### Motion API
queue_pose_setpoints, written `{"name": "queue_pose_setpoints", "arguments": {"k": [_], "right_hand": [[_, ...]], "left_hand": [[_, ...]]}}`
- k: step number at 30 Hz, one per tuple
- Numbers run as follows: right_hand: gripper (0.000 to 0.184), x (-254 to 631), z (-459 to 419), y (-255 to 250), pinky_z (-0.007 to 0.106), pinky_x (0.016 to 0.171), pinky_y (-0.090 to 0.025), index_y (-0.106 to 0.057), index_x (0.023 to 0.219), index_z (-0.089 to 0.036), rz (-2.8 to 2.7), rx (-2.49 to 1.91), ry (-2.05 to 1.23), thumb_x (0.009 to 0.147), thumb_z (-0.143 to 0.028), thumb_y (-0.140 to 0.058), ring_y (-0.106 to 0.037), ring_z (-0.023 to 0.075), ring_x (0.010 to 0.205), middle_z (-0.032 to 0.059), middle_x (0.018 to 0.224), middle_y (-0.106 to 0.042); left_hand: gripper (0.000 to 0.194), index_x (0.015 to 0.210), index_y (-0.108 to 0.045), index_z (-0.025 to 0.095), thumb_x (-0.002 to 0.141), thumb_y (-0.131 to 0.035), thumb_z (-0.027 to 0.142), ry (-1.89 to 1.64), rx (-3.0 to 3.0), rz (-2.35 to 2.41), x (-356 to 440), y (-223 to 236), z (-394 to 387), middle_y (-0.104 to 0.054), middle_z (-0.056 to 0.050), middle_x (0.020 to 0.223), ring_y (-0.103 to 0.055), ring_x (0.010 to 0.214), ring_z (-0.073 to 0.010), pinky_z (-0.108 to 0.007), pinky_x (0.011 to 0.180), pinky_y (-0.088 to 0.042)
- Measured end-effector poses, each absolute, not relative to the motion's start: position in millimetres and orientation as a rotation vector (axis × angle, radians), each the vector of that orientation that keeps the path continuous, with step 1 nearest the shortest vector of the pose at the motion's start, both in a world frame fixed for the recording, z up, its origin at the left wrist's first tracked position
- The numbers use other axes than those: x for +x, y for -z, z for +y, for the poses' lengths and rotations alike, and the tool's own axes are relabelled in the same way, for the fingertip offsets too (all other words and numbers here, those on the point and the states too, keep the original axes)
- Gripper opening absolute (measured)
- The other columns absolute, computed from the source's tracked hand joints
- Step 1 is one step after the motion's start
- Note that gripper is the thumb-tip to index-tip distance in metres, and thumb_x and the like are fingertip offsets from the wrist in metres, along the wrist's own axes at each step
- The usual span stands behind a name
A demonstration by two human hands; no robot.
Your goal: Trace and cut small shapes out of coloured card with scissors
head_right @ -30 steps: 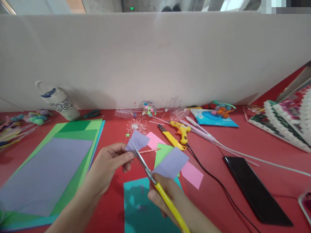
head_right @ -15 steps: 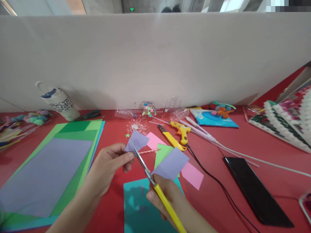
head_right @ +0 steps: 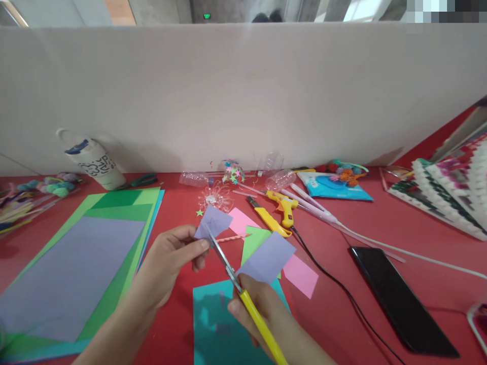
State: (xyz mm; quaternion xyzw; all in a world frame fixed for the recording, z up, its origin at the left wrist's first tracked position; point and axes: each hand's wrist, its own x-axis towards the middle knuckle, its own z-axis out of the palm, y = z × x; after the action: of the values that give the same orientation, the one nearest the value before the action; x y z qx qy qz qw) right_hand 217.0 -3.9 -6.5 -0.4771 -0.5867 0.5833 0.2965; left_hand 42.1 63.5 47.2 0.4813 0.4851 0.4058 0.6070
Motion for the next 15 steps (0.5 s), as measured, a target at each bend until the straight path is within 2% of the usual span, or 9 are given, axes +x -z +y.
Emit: {"name": "queue_pose_setpoints", "arguments": {"k": [4, 9, 15], "right_hand": [[0.051, 217.3, -5.4, 3.2, 0.022, 0.038, -0.022, -0.037, 0.075, -0.023, -1.542, -1.277, -1.566, 0.082, -0.073, -0.038, -0.028, 0.0061, 0.035, -0.0103, 0.049, -0.034], [0.048, 217.9, -6.3, 5.8, 0.023, 0.043, -0.024, -0.038, 0.075, -0.022, -1.567, -1.288, -1.499, 0.086, -0.069, -0.038, -0.027, 0.0059, 0.036, -0.0111, 0.047, -0.033], [0.049, 217.3, -5.0, 5.5, 0.022, 0.04, -0.023, -0.035, 0.073, -0.023, -1.58, -1.309, -1.5, 0.084, -0.071, -0.037, -0.028, 0.0066, 0.035, -0.0109, 0.046, -0.033]], "left_hand": [[0.014, 0.058, -0.058, 0.016, 0.07, -0.064, 0.024, -0.946, 1.111, 1.109, 42.0, -46.4, 64.6, -0.057, 0.004, 0.045, -0.049, 0.044, -0.0068, -0.019, 0.048, -0.04], [0.015, 0.058, -0.058, 0.016, 0.07, -0.064, 0.024, -0.953, 1.1, 1.096, 42.1, -45.2, 64.8, -0.057, 0.003, 0.046, -0.049, 0.044, -0.0075, -0.02, 0.048, -0.04], [0.016, 0.06, -0.059, 0.016, 0.07, -0.065, 0.026, -0.956, 1.075, 1.064, 42.4, -45.1, 63.6, -0.057, 0.002, 0.047, -0.05, 0.045, -0.0086, -0.021, 0.049, -0.041]]}}
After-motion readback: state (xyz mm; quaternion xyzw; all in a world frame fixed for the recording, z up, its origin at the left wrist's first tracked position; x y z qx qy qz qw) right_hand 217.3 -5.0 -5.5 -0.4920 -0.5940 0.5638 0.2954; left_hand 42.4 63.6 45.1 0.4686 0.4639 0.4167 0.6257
